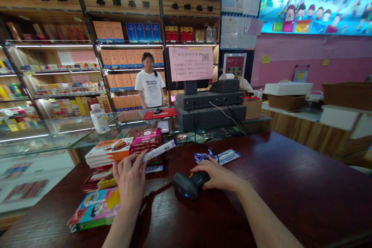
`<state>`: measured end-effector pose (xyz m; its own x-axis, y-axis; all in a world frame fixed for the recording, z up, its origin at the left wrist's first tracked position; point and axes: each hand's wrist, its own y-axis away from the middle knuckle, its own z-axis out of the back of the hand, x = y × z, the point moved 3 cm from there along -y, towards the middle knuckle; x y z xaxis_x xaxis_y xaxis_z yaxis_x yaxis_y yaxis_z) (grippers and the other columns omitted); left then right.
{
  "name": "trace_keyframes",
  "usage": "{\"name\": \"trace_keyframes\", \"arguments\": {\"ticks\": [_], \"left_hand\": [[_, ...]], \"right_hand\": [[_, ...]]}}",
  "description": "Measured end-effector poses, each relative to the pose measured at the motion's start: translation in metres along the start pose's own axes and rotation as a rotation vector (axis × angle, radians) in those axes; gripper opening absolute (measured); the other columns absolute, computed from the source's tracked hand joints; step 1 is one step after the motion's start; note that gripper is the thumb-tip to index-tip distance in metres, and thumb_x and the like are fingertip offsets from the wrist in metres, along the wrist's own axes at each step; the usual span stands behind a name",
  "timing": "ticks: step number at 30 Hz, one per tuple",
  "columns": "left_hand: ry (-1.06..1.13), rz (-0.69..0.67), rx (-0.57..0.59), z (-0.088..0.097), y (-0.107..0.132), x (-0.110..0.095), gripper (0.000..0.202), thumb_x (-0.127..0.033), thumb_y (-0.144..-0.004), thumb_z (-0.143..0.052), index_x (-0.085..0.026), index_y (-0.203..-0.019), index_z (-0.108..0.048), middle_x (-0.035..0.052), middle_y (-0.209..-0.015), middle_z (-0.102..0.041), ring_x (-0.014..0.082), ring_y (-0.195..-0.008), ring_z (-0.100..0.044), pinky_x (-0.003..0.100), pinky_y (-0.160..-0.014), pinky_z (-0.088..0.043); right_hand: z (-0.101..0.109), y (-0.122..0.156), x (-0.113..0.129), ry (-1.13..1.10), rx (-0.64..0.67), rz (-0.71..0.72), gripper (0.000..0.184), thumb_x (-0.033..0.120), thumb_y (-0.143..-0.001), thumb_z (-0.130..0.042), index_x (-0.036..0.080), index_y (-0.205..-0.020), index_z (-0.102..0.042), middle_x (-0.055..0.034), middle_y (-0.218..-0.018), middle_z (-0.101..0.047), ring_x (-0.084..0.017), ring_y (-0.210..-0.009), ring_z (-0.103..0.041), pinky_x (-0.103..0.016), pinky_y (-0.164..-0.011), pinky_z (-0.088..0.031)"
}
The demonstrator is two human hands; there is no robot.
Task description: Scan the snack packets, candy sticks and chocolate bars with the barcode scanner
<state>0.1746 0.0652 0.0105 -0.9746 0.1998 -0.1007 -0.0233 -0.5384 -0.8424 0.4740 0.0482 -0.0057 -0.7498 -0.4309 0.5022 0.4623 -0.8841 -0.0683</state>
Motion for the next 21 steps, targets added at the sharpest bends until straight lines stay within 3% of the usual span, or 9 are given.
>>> {"name": "trace_keyframes", "arguments": {"ticks": [8, 12, 15, 18, 21], "left_hand": [[0.087, -0.001, 0.033, 0.001, 0.000, -0.002, 0.036, -0.030, -0.096, -0.050, -0.031, -0.128, -0.065, 0.0068, -0.112, -0.062, 0.0259, -0.108, -0.052, 0.056, -0.118, -0.021], [0.144, -0.033, 0.047, -0.001, -0.001, -0.004, 0.036, -0.029, -0.094, -0.052, -0.034, -0.127, -0.065, 0.0063, -0.111, -0.062, 0.0252, -0.107, -0.053, 0.057, -0.118, -0.022], [0.198, -0.099, 0.064, -0.006, 0.000, -0.007, 0.035, -0.028, -0.093, -0.055, -0.034, -0.126, -0.066, 0.0060, -0.109, -0.062, 0.0240, -0.105, -0.055, 0.055, -0.118, -0.025], [0.259, -0.164, 0.088, -0.010, 0.002, -0.012, 0.036, -0.027, -0.092, -0.057, -0.035, -0.126, -0.066, 0.0047, -0.108, -0.063, 0.0229, -0.103, -0.056, 0.054, -0.118, -0.026], [0.300, -0.200, 0.101, -0.010, 0.003, -0.021, 0.036, -0.025, -0.091, -0.058, -0.035, -0.126, -0.065, 0.0039, -0.107, -0.063, 0.0221, -0.104, -0.057, 0.055, -0.119, -0.025]], "right_hand": [[0.008, 0.010, 0.009, -0.106, -0.033, 0.051, 0.050, 0.028, -0.073, -0.076, 0.031, -0.122, -0.070, -0.0049, -0.127, -0.069, -0.030, -0.124, -0.059, -0.056, -0.121, -0.011], [0.015, 0.005, 0.012, -0.252, -0.237, 0.023, 0.036, 0.035, -0.087, -0.062, 0.028, -0.122, -0.069, -0.0054, -0.126, -0.070, -0.028, -0.122, -0.061, -0.052, -0.116, -0.029], [0.013, -0.003, 0.007, -0.361, -0.446, -0.034, 0.041, 0.038, -0.091, -0.056, 0.024, -0.129, -0.063, -0.0082, -0.121, -0.072, -0.025, -0.111, -0.066, -0.044, -0.102, -0.047], [0.006, -0.011, 0.000, -0.443, -0.572, -0.050, 0.045, 0.042, -0.091, -0.056, 0.024, -0.133, -0.060, -0.0075, -0.117, -0.072, -0.023, -0.107, -0.067, -0.040, -0.097, -0.050], [0.000, -0.017, -0.002, -0.489, -0.612, -0.051, 0.044, 0.044, -0.089, -0.060, 0.023, -0.127, -0.064, -0.0063, -0.108, -0.073, -0.023, -0.099, -0.068, -0.038, -0.090, -0.051]]}}
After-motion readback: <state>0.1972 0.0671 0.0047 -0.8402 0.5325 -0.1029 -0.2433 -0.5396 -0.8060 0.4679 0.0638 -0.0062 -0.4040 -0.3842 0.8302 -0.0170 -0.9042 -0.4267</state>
